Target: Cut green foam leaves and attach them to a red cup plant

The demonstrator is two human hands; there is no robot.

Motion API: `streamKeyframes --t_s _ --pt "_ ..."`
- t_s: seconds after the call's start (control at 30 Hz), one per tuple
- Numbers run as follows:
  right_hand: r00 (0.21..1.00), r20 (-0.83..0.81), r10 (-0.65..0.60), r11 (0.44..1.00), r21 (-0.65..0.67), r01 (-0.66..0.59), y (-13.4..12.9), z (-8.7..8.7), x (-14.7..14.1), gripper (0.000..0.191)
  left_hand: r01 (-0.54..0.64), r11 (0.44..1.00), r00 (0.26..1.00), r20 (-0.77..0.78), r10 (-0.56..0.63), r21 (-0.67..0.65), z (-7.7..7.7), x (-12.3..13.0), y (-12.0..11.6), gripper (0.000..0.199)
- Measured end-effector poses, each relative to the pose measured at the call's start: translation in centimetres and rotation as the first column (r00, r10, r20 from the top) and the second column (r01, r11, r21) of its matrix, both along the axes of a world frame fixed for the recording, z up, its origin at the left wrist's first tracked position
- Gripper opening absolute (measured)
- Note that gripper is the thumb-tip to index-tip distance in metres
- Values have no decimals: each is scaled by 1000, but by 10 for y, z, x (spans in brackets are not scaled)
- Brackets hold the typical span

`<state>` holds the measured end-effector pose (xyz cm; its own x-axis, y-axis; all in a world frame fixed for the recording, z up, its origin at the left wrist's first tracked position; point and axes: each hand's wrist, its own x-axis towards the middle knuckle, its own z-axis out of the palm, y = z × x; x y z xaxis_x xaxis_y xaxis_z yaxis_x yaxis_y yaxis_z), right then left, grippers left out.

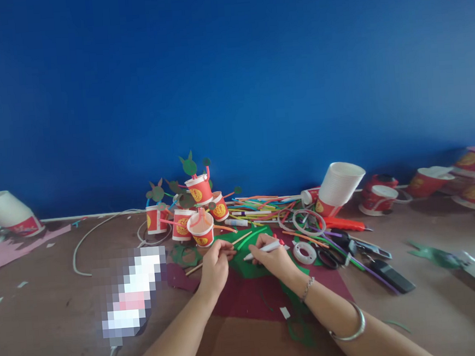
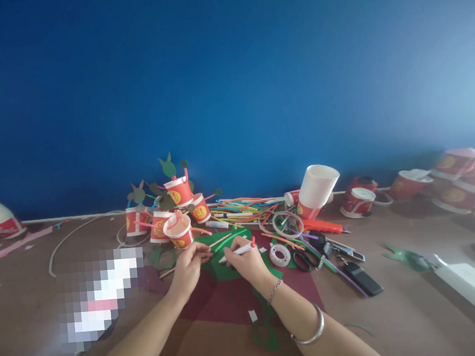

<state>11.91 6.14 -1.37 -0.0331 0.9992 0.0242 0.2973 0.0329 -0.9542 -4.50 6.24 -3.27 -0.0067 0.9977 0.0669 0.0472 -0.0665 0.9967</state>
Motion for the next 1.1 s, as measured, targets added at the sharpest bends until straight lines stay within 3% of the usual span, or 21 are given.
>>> streamKeyframes --t_s 0.17,0.53,1.1 --pt "997 28 -70 998 8 70 1 -1 2 21 -7 1000 1000 10 7 -15 2 0 -1 18" --pt "999 28 38 999 21 -39 -1 -1 3 20 -10 1000 1000 14 10 11 -1 0 -1 17" --pt "998 50 47 999 18 -48 -1 -3 3 20 -6 1000 1000 13 6 -4 2 0 -1 17"
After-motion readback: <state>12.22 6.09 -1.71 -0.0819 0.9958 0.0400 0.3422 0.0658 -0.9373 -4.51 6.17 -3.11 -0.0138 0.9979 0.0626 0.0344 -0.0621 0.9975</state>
